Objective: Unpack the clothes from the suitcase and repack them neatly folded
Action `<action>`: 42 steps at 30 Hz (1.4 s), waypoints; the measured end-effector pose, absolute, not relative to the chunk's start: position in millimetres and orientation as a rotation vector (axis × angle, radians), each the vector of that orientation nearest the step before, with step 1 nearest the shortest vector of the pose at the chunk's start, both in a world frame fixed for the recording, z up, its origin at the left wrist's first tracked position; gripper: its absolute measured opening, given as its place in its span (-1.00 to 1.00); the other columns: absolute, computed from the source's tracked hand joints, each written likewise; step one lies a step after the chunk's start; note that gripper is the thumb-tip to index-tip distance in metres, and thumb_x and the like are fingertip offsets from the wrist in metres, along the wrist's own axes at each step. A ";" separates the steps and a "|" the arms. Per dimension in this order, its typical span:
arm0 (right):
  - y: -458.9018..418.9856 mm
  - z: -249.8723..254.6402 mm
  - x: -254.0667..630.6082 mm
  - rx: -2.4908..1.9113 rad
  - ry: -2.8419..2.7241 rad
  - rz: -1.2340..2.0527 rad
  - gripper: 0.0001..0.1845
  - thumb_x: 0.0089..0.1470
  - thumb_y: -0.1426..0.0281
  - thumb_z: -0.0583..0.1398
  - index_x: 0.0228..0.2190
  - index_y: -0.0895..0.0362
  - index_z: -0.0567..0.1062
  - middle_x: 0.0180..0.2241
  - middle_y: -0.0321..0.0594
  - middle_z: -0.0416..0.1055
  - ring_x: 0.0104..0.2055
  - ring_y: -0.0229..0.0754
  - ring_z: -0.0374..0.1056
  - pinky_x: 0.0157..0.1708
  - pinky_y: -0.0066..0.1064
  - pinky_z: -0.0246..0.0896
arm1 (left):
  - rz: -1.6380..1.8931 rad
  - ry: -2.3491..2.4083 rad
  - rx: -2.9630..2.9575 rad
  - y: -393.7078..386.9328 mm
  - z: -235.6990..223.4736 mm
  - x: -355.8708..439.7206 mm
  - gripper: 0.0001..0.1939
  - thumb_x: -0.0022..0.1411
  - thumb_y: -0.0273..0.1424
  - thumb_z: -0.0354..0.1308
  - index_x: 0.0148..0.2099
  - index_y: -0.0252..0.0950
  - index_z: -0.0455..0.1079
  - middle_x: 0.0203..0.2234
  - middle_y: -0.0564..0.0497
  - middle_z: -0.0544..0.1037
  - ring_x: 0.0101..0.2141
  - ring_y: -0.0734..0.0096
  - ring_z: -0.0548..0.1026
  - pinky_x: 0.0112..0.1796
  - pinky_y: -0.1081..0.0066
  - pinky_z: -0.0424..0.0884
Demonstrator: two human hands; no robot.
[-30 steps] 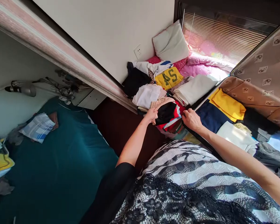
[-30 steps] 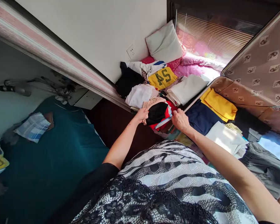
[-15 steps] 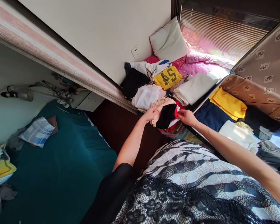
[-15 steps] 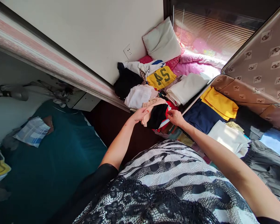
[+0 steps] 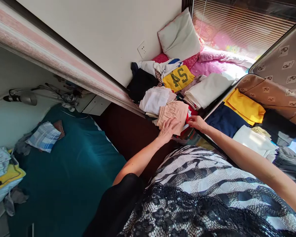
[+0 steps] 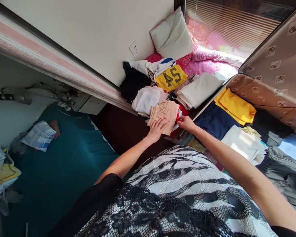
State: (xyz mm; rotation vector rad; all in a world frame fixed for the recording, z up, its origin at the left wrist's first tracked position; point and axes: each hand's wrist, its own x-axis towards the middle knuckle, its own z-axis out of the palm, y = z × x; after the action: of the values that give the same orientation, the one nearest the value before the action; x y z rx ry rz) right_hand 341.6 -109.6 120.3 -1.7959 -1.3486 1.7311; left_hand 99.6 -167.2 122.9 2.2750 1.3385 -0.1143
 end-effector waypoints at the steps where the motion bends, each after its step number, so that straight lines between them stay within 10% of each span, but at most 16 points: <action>1: -110.3 120.1 342.8 -1.789 -1.346 1.756 -0.84 0.10 0.47 0.32 -0.22 0.19 0.62 -0.49 -0.25 0.55 -0.43 -0.25 0.46 -0.37 -0.51 0.40 | -0.100 1.319 2.277 -166.5 121.0 93.6 -0.05 0.26 -0.53 0.33 0.60 0.00 0.14 0.57 -0.15 0.12 0.56 -0.04 0.02 0.48 -0.12 0.00; 8: -110.7 123.3 344.5 -1.761 -1.279 1.843 -0.90 0.11 0.51 0.32 -0.28 0.19 0.62 -0.48 -0.25 0.54 -0.43 -0.26 0.45 -0.38 -0.51 0.41 | 0.053 1.223 1.987 -120.5 123.8 74.0 -0.41 0.25 -0.58 0.20 0.28 -0.11 0.58 0.32 -0.08 0.54 0.37 0.12 0.42 0.41 0.09 0.27; 22: -126.3 122.1 353.2 -1.718 -1.074 1.885 -0.79 0.07 0.44 0.39 -0.20 0.19 0.65 -0.38 -0.15 0.62 -0.33 -0.17 0.56 -0.27 -0.41 0.52 | 0.450 1.305 0.729 -27.6 107.5 54.3 -0.71 0.20 -0.32 0.49 -0.12 -0.36 0.56 -0.29 -0.15 0.71 -0.13 0.12 0.68 0.15 0.08 0.54; 42: -105.9 187.8 357.9 -1.256 -0.916 1.654 0.14 -0.17 -0.09 0.58 0.37 -0.08 0.39 0.18 -0.02 0.51 0.12 0.06 0.52 0.05 -0.07 0.54 | 0.908 1.074 1.019 -7.6 270.8 71.5 -0.53 0.29 -0.16 0.47 0.12 -0.33 0.59 -0.03 -0.17 0.72 0.21 -0.05 0.60 0.23 0.07 0.50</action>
State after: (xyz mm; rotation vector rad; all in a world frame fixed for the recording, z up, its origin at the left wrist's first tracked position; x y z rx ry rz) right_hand 357.9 -105.9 187.8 -1.2565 -0.9158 1.6542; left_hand 71.5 -7.6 270.8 1.0194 1.0744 0.9077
